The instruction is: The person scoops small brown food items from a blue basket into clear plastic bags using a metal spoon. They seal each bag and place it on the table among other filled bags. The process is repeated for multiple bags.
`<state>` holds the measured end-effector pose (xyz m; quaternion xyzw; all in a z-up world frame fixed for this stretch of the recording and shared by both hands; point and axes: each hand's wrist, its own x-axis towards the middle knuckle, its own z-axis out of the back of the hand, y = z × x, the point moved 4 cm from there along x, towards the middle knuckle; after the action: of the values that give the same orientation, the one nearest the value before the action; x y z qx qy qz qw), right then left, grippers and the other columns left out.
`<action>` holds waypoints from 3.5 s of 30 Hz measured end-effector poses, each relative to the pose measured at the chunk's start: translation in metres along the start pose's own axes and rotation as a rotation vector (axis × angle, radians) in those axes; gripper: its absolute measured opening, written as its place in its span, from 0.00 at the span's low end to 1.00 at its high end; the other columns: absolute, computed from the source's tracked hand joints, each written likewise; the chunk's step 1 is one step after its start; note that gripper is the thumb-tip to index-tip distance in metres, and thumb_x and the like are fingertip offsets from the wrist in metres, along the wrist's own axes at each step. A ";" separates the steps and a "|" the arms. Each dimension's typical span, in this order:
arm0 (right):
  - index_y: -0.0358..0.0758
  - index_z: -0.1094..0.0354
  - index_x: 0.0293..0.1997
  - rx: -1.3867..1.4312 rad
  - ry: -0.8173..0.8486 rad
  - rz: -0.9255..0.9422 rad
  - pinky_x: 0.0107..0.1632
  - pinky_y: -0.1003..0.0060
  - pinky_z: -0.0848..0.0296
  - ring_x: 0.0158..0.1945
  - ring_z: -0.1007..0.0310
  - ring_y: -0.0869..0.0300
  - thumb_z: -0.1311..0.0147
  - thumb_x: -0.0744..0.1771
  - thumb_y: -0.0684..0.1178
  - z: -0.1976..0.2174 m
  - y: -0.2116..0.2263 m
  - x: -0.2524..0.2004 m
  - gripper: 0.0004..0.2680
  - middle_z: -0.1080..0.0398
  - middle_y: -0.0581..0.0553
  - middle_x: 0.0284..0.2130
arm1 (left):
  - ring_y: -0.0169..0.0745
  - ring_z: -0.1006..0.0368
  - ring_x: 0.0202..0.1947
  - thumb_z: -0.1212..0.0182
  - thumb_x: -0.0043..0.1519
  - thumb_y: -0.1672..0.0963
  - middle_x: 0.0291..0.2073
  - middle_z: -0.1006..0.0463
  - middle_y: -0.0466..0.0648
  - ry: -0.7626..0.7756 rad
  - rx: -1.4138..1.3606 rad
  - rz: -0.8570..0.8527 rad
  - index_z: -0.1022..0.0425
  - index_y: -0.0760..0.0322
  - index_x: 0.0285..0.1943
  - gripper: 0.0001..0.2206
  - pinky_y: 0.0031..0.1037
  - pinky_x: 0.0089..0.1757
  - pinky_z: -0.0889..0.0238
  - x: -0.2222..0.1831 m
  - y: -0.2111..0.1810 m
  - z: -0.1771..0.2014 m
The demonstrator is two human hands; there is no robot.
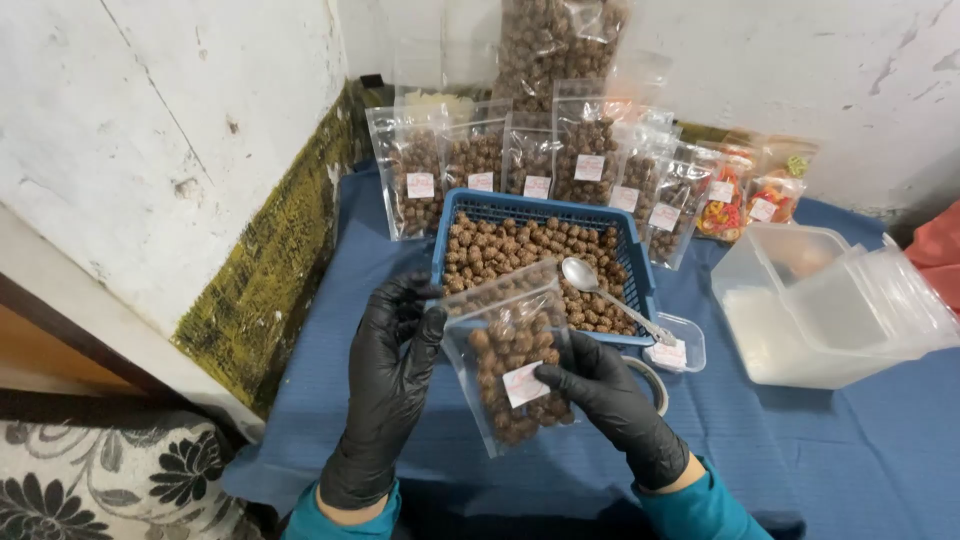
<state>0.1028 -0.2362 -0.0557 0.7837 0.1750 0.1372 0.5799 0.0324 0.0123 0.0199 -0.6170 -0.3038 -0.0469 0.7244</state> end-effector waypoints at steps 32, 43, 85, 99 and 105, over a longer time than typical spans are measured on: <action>0.33 0.33 0.65 -0.043 -0.184 0.219 0.65 0.54 0.24 0.67 0.28 0.47 0.47 0.67 0.44 0.032 0.013 0.017 0.17 0.28 0.36 0.63 | 0.50 0.21 0.61 0.39 0.64 0.47 0.58 0.17 0.51 0.364 -0.314 0.241 0.26 0.59 0.65 0.23 0.40 0.57 0.25 -0.006 0.047 -0.095; 0.36 0.41 0.71 -0.054 -0.020 0.306 0.63 0.45 0.22 0.66 0.27 0.42 0.40 0.64 0.40 0.000 0.043 0.003 0.25 0.30 0.34 0.64 | 0.50 0.21 0.64 0.33 0.65 0.55 0.61 0.17 0.53 0.294 -0.395 0.140 0.25 0.64 0.66 0.20 0.40 0.62 0.24 0.007 0.057 -0.088; 0.32 0.28 0.59 -0.282 -0.284 0.361 0.61 0.50 0.18 0.55 0.17 0.44 0.46 0.67 0.39 0.051 0.037 0.007 0.14 0.18 0.31 0.47 | 0.67 0.31 0.64 0.37 0.67 0.54 0.65 0.30 0.65 -0.077 0.471 0.050 0.42 0.66 0.79 0.31 0.50 0.59 0.31 0.166 0.257 0.005; 0.48 0.32 0.60 -1.512 -0.205 0.493 0.60 0.46 0.26 0.63 0.33 0.43 0.41 0.65 0.51 0.065 0.104 -0.006 0.16 0.37 0.38 0.66 | 0.71 0.40 0.72 0.45 0.71 0.46 0.72 0.35 0.64 0.073 0.417 -0.366 0.36 0.62 0.75 0.27 0.58 0.68 0.41 0.069 0.069 -0.045; 0.45 0.36 0.69 -2.097 -0.572 0.401 0.70 0.46 0.35 0.67 0.34 0.33 0.51 0.65 0.49 0.248 0.112 0.009 0.22 0.35 0.27 0.67 | 0.59 0.37 0.73 0.48 0.70 0.42 0.67 0.24 0.45 -0.052 0.716 -0.529 0.21 0.49 0.65 0.22 0.68 0.66 0.52 0.043 0.122 -0.085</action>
<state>0.2272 -0.4758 -0.0205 -0.0798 -0.2990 0.1227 0.9430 0.1537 -0.0247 -0.0689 -0.2294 -0.4664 -0.1069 0.8476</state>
